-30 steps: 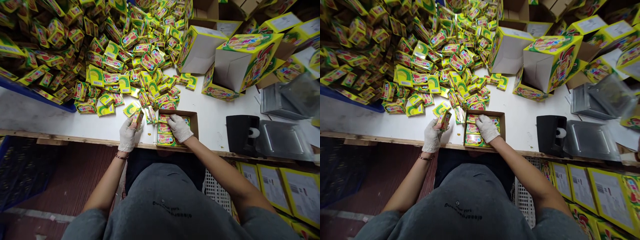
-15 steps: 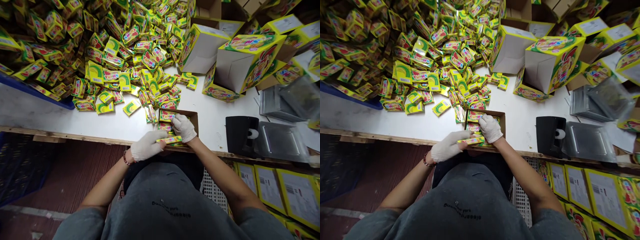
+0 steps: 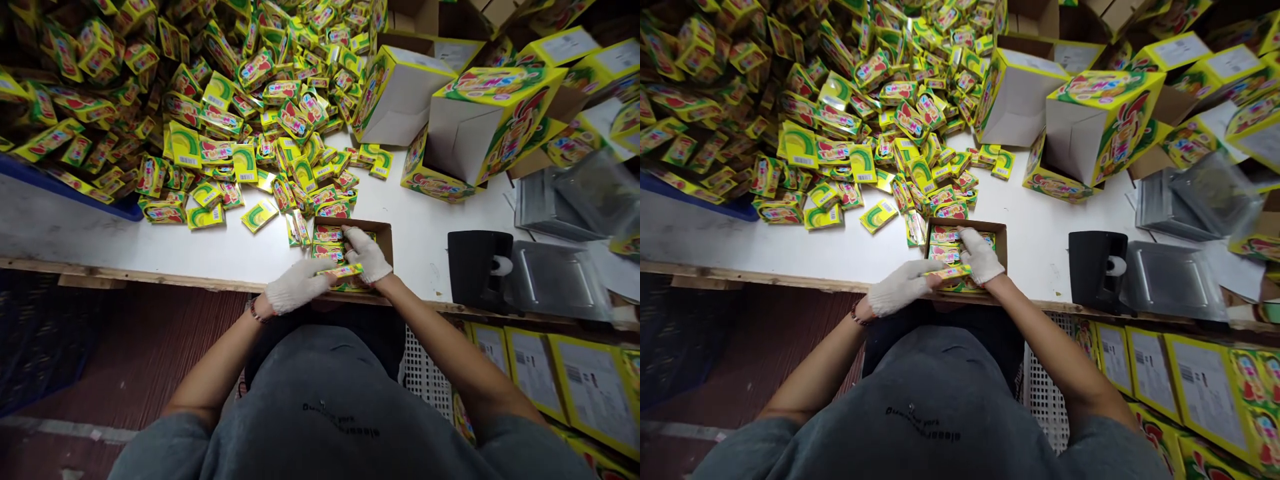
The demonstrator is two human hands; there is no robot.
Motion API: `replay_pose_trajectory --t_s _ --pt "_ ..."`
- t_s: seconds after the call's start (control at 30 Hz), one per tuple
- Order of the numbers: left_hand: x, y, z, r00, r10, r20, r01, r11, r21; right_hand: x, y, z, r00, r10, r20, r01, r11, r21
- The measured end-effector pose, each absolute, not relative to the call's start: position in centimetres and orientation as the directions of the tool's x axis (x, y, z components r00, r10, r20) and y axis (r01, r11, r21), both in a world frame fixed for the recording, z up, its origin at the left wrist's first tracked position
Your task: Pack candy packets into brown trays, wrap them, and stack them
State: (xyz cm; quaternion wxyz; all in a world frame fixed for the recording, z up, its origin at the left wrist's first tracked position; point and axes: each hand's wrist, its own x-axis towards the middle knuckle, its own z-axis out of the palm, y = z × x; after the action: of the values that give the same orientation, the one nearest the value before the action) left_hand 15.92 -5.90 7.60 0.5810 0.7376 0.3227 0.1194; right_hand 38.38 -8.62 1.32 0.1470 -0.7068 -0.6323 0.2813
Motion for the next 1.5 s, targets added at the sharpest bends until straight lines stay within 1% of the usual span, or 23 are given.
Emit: replay_pose_trajectory --t_s 0.07,0.1,0.17,0.27,0.37,0.43,0.5,0.53,0.57,0.6,0.63,0.67,0.73,0.77,0.83,0.9,0.97,1.03,1.13,1.27,1.37,1.43,1.5 --pt "14.8 -6.1 6.8 0.638 0.738 -0.221 0.137 0.173 0.975 38.3 -10.0 0.6 0.24 0.935 -0.263 0.593 -0.356 -0.722" --pt "14.6 -6.2 6.3 0.571 0.783 -0.245 0.009 0.292 0.956 38.0 -10.6 0.3 0.268 0.909 -0.319 0.479 -0.413 -0.775" --pt "14.7 -6.1 5.3 0.482 0.822 -0.303 -0.214 0.446 0.869 37.1 -11.5 -0.4 0.213 0.89 -0.404 0.289 -0.452 -0.844" --pt "15.5 -5.7 4.5 0.461 0.809 -0.365 -0.364 0.547 0.753 35.9 -11.9 -1.0 0.127 0.901 -0.415 0.101 -0.428 -0.898" --pt "15.9 -5.4 4.6 0.455 0.787 -0.416 -0.359 0.59 0.723 35.8 -11.8 -0.4 0.178 0.901 -0.397 0.049 -0.411 -0.91" --pt "15.8 -5.5 4.8 0.446 0.783 -0.434 -0.279 0.582 0.764 36.2 -11.9 1.0 0.258 0.911 -0.323 0.108 -0.359 -0.927" --pt "15.9 -5.7 5.2 0.439 0.804 -0.401 -0.121 0.495 0.86 36.7 -11.7 3.3 0.298 0.944 -0.142 0.283 -0.23 -0.931" --pt "16.0 -5.7 5.4 0.441 0.826 -0.351 -0.018 0.399 0.917 37.0 -11.5 4.7 0.267 0.963 -0.029 0.408 -0.141 -0.902" --pt "16.3 -5.8 5.7 0.453 0.847 -0.28 0.086 0.271 0.959 37.3 -11.2 6.2 0.185 0.98 0.07 0.539 -0.042 -0.841" --pt "16.8 -5.8 5.9 0.478 0.856 -0.196 0.177 0.125 0.976 37.6 -10.8 7.7 0.058 0.991 0.12 0.651 0.053 -0.757" --pt "17.3 -5.7 6.1 0.513 0.851 -0.114 0.244 -0.017 0.97 38.0 -10.3 9.2 -0.085 0.992 0.096 0.733 0.127 -0.668" --pt "17.9 -5.6 6.3 0.551 0.833 -0.049 0.285 -0.132 0.95 38.3 -9.8 10.4 -0.201 0.98 0.015 0.794 0.172 -0.584" --pt "18.8 -5.3 6.5 0.588 0.808 0.027 0.309 -0.255 0.916 38.9 -9.1 12.1 -0.313 0.924 -0.219 0.879 0.195 -0.435" --pt "19.0 -5.1 6.4 0.577 0.815 0.053 0.311 -0.279 0.909 39.2 -8.9 12.5 -0.311 0.891 -0.332 0.913 0.184 -0.363" --pt "18.9 -4.5 6.2 0.48 0.87 0.113 0.328 -0.298 0.896 39.5 -8.8 12.4 -0.251 0.827 -0.503 0.961 0.153 -0.228" --pt "18.0 -3.7 5.7 0.332 0.929 0.165 0.373 -0.29 0.881 39.2 -8.9 11.6 -0.171 0.766 -0.619 0.985 0.129 -0.112" --pt "17.0 -2.8 5.0 0.229 0.961 0.157 0.425 -0.244 0.872 38.5 -8.9 10.5 -0.103 0.712 -0.695 0.993 0.114 -0.03" --pt "16.2 -1.8 4.3 0.183 0.978 0.097 0.475 -0.174 0.863 37.7 -8.7 9.5 -0.074 0.667 -0.742 0.993 0.116 0.005" --pt "16.3 -0.5 3.1 0.152 0.988 -0.003 0.576 -0.086 0.813 37.1 -8.6 8.7 -0.079 0.628 -0.775 0.993 0.12 -0.003" --pt "17.6 0.4 1.9 0.142 0.978 -0.15 0.675 0.015 0.738 37.0 -9.3 8.2 -0.046 0.714 -0.699 0.998 0.06 -0.005" --pt "17.8 0.8 1.5 0.152 0.965 -0.214 0.658 0.063 0.751 36.7 -9.6 7.5 -0.032 0.663 -0.748 0.999 0.03 -0.016" --pt "17.1 1.0 1.4 0.166 0.964 -0.207 0.63 0.058 0.774 36.5 -9.7 7.0 -0.033 0.636 -0.771 0.999 0.026 -0.022" --pt "16.0 1.1 1.1 0.149 0.97 -0.195 0.554 0.081 0.829 36.5 -9.8 6.6 -0.035 0.65 -0.759 0.999 0.026 -0.024"
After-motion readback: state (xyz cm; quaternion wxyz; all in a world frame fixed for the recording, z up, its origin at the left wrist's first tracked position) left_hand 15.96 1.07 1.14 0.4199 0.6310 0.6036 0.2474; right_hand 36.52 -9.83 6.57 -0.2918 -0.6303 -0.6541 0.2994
